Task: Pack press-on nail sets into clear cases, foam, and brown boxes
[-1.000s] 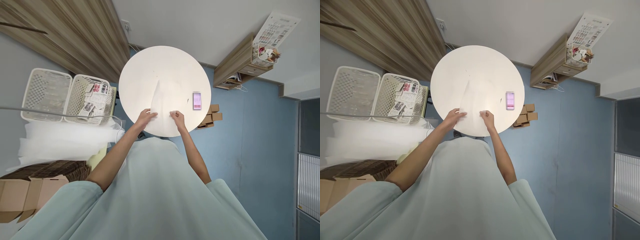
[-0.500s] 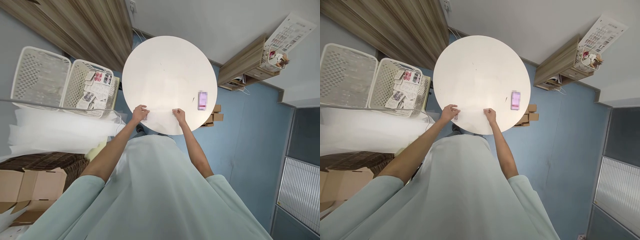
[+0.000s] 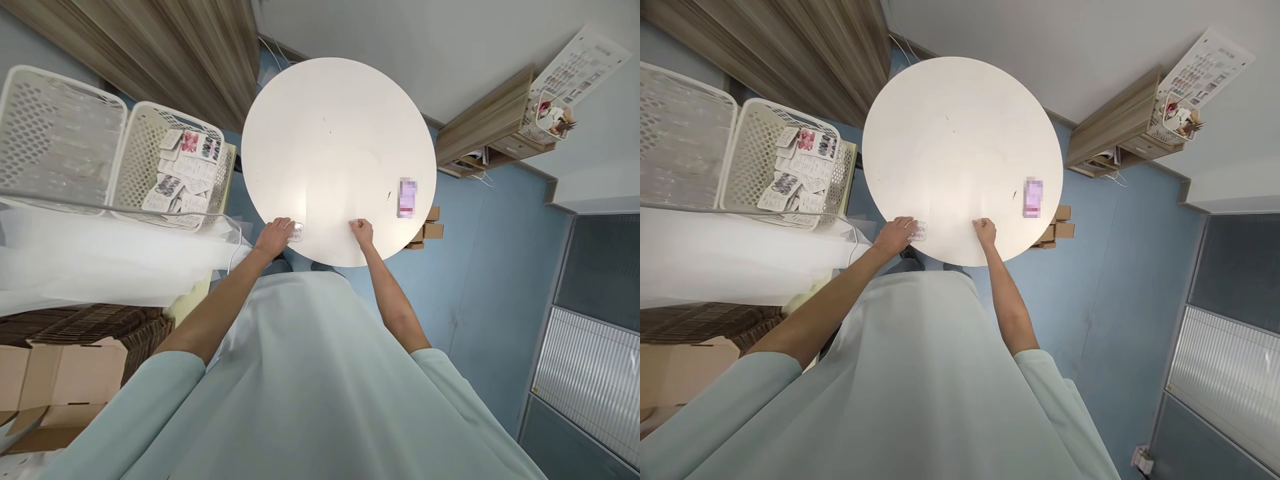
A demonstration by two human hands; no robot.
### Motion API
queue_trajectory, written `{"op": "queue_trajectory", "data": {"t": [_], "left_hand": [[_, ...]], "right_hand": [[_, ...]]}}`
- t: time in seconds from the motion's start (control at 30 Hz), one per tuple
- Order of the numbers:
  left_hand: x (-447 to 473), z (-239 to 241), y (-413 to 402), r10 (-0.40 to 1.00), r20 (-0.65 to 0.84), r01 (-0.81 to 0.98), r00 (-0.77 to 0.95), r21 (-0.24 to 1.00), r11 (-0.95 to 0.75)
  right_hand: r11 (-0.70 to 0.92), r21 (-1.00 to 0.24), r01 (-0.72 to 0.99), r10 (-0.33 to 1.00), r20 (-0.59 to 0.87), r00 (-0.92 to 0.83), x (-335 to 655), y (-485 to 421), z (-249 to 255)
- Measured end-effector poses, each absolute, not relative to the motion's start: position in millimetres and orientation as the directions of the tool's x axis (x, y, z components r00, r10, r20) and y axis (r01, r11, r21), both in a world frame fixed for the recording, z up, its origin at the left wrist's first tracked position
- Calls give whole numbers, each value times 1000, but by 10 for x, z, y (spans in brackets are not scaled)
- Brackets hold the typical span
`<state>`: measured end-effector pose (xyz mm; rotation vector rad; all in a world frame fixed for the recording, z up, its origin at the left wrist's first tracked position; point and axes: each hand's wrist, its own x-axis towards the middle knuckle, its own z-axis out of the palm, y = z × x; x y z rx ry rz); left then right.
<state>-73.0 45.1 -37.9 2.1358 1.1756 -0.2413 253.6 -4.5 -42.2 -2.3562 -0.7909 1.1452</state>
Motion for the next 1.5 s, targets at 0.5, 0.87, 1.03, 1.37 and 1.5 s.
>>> {"op": "queue_trajectory", "data": {"t": [0.5,0.87,1.03,1.37,1.5], "left_hand": [[-291,-292,449,737,-385,780,555,548,-301],[185,-410,367,605,-455,751,654,492,-441],[169,-438,355,606,-459,755,650,481,-446],[20,-342,230,778,-429,803,459,575,-157],[-61,-303,219,811,-521,758,265,633,159]], "right_hand": [[-823,-436,365,566,-568,598,2426,-591,-402],[-837,-440,325,544,-610,576,2431,-755,-326],[-796,-470,381,605,-609,514,2364,-748,-189],[-567,-620,542,806,-551,213,1863,-473,46],[-489,-611,623,818,-570,82,1630,-366,-54]]}}
